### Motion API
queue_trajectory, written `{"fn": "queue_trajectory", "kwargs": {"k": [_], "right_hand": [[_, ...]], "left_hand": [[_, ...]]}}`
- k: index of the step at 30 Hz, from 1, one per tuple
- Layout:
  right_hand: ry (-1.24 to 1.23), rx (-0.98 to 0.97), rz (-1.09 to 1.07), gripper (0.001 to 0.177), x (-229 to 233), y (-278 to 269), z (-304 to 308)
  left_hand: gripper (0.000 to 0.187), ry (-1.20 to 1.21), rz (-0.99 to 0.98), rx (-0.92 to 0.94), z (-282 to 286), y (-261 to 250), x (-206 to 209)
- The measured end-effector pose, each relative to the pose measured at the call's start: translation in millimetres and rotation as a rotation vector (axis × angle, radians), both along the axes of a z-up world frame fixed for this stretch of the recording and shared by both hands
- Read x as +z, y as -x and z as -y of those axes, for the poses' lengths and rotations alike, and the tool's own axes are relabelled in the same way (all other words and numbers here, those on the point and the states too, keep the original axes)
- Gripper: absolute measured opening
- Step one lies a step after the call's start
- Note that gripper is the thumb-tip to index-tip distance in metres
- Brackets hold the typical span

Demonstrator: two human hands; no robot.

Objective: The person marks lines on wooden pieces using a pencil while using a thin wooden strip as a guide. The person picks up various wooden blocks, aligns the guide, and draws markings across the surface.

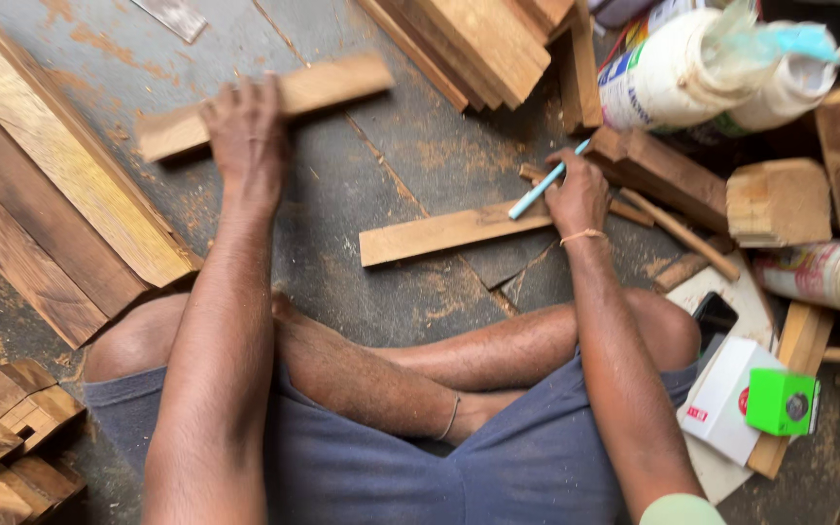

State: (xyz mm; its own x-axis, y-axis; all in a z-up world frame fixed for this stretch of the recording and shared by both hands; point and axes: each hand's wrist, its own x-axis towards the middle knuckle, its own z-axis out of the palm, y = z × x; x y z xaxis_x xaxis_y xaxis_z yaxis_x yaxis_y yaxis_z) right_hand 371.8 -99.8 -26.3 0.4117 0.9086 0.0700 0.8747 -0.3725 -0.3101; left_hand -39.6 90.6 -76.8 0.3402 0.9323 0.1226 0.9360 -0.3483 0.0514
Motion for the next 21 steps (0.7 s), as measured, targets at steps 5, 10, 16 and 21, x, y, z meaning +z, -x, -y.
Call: {"fn": "queue_trajectory", "kwargs": {"k": [5, 10, 16, 21], "right_hand": [[-0.199, 0.106, 0.074, 0.024, -3, 5, -3], [-0.513, 0.2, 0.052, 0.022, 20, 19, -5], [-0.932, 0.218, -0.293, 0.021, 97, 64, 28], [-0.805, -0.024, -0.591, 0.019, 100, 114, 14]], "left_hand": [[0.082, 0.086, 0.118, 0.17, -14, 13, 7], [0.066, 0.036, 0.086, 0.108, 1, -1, 22], [0.055, 0.598, 0.677, -0.226, 53, -62, 74], [0.07, 0.83, 0.893, -0.452, 117, -84, 154]]}}
